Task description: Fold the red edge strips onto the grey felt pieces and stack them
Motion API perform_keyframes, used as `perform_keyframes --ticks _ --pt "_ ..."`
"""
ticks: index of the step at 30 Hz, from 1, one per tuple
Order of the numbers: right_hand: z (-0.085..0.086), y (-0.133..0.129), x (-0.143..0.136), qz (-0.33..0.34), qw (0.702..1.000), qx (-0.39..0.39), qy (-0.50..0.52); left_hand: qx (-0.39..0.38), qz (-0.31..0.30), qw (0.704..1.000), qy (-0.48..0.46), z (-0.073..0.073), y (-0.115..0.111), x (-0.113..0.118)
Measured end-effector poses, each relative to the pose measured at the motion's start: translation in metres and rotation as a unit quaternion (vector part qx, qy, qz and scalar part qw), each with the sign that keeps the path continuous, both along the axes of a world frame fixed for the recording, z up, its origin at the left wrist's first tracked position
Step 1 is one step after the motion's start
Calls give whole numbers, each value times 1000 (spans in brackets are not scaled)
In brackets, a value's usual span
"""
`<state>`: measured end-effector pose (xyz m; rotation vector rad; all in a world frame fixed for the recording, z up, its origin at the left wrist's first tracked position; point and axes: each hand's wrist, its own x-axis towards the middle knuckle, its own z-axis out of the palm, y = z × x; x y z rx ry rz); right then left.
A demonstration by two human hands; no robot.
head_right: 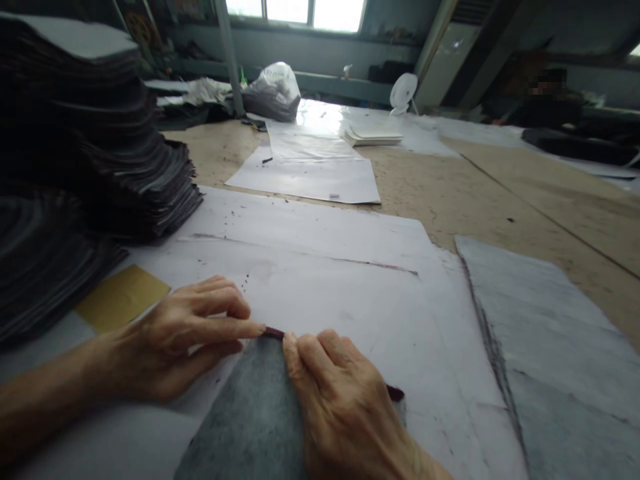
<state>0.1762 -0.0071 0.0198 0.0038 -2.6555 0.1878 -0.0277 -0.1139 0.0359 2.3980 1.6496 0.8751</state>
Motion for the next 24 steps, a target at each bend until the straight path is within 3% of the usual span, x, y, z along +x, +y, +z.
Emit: perform_keyframes --ticks 2,8,24 --pt "0 2 -1 3 999 -8 -35 -8 0 1000 -13 5 -4 -3" --pt "8 6 -6 -4 994 -14 -106 -128 -39 990 32 8 -2 -7" --pt "12 0 -20 -62 982 39 -174 -110 -43 990 74 9 -2 -6"
